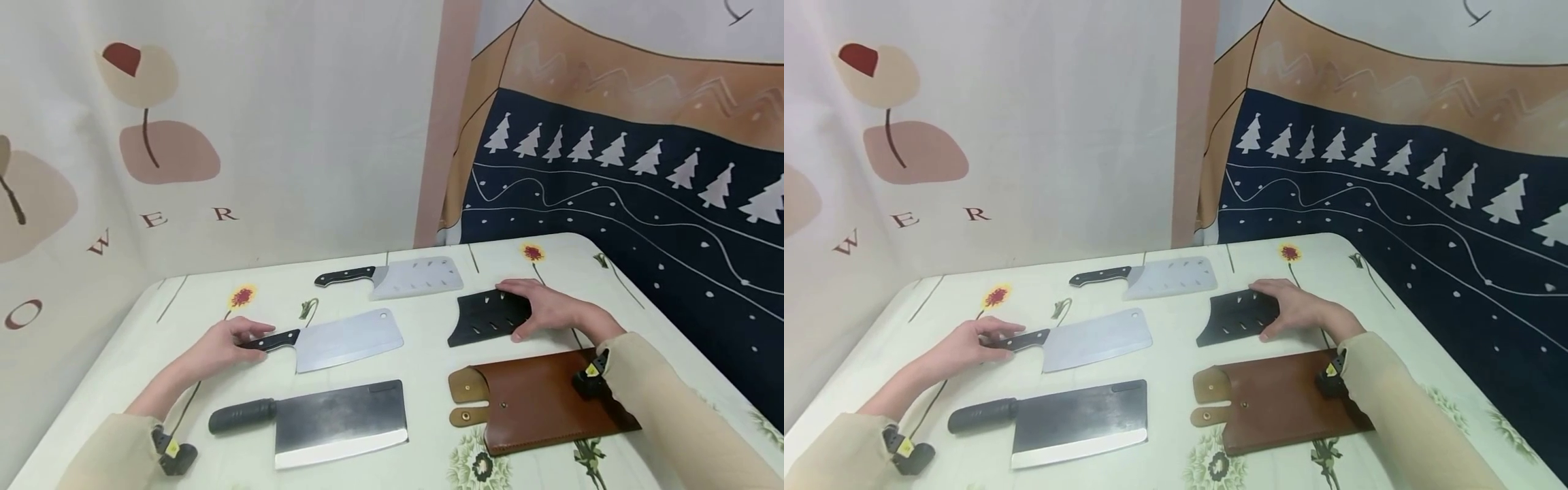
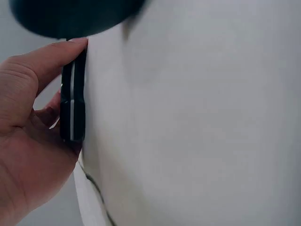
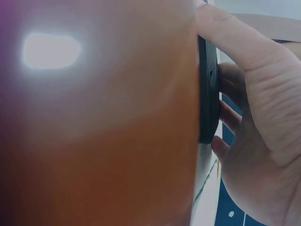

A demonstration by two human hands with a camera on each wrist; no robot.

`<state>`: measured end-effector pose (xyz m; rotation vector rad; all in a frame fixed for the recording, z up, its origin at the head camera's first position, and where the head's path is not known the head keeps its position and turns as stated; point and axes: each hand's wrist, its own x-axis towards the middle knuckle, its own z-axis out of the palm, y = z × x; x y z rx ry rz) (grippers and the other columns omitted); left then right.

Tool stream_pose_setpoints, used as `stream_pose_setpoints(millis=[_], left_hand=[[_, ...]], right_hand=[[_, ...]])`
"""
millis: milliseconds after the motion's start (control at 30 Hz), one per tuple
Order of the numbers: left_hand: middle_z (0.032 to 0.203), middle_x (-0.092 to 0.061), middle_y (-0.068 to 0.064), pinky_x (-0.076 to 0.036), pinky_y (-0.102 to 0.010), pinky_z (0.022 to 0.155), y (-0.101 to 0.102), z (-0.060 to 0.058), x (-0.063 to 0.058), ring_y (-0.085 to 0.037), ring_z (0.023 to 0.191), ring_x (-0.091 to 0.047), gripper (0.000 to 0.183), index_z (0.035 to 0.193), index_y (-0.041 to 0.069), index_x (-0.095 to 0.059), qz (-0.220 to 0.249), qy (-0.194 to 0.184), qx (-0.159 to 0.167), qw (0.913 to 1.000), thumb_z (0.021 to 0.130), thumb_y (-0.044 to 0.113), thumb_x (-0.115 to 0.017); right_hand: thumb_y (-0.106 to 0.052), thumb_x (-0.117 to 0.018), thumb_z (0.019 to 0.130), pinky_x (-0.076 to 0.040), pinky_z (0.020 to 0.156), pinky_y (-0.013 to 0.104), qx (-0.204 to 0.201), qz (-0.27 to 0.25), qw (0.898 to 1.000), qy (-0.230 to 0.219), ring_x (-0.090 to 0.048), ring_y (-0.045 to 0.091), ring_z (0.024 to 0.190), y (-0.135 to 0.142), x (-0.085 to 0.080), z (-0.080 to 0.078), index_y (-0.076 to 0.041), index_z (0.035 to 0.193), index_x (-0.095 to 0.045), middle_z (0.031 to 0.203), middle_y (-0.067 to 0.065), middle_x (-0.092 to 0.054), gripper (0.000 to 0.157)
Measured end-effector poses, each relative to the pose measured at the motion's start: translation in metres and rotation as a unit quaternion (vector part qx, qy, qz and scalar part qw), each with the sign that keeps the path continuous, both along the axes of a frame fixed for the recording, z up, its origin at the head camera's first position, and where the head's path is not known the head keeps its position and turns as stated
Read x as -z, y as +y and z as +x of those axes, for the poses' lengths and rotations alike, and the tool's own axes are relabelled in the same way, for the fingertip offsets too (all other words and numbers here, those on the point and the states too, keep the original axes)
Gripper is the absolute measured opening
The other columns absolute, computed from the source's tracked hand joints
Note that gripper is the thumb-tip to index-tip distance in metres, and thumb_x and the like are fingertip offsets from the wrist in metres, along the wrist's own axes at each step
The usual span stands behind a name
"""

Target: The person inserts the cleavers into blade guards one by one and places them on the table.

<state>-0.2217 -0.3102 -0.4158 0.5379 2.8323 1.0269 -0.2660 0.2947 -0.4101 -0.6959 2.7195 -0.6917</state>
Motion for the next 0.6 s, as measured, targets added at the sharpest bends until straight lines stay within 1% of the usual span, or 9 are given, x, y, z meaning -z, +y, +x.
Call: stream_pose_setpoints(millis=[100, 233, 333, 500, 600], left_hand=[[0.101, -0.069, -0.003, -0.042, -0.027, 0.071, 0.003, -0.001, 0.001, -0.016, 0.082, -0.053, 0.043, 0.120, 0.002, -0.075, 0.005, 0.010, 0.012, 0.9999, 0.081, 0.012, -0.087], [0.099, -0.066, -0.001, -0.041, -0.027, 0.072, 0.006, -0.004, 0.002, -0.015, 0.082, -0.050, 0.041, 0.120, 0.003, -0.076, 0.010, 0.005, 0.022, 0.9997, 0.082, 0.012, -0.086], [0.101, -0.066, -0.001, -0.041, -0.027, 0.073, 0.005, -0.005, 0.003, -0.015, 0.084, -0.050, 0.042, 0.122, 0.004, -0.075, 0.006, -0.004, 0.031, 0.9995, 0.082, 0.014, -0.086], [0.107, -0.064, -0.002, -0.042, -0.027, 0.076, -0.002, -0.005, 0.003, -0.015, 0.089, -0.052, 0.048, 0.127, 0.007, -0.073, -0.002, -0.023, 0.032, 0.9992, 0.082, 0.018, -0.086], [0.107, -0.064, -0.002, -0.042, -0.027, 0.078, -0.004, -0.006, 0.004, -0.015, 0.091, -0.053, 0.047, 0.126, 0.007, -0.073, -0.002, -0.029, 0.029, 0.9992, 0.082, 0.018, -0.086]], right_hand=[[-0.039, -0.093, 0.072, -0.021, 0.111, 0.073, -0.002, 0.003, 1.000, -0.009, -0.023, 0.049, 0.144, -0.001, -0.002, 0.000, -0.002, 0.155, -0.041, 0.161, 0.025, -0.028, 0.105], [-0.039, -0.094, 0.071, -0.021, 0.111, 0.073, -0.001, 0.009, 1.000, -0.019, -0.022, 0.049, 0.143, -0.001, -0.004, -0.001, -0.003, 0.156, -0.039, 0.161, 0.026, -0.026, 0.107], [-0.039, -0.094, 0.071, -0.021, 0.111, 0.074, -0.001, 0.008, 1.000, -0.023, -0.022, 0.049, 0.143, -0.001, -0.004, -0.002, -0.003, 0.155, -0.040, 0.160, 0.026, -0.026, 0.107], [-0.038, -0.094, 0.071, -0.020, 0.111, 0.074, -0.003, 0.002, 0.999, -0.032, -0.021, 0.050, 0.143, 0.000, -0.003, -0.002, -0.002, 0.155, -0.039, 0.160, 0.027, -0.025, 0.107], [-0.037, -0.094, 0.071, -0.020, 0.111, 0.074, -0.003, 0.003, 0.999, -0.036, -0.021, 0.050, 0.143, 0.000, -0.003, -0.002, -0.003, 0.156, -0.039, 0.160, 0.027, -0.024, 0.107]])
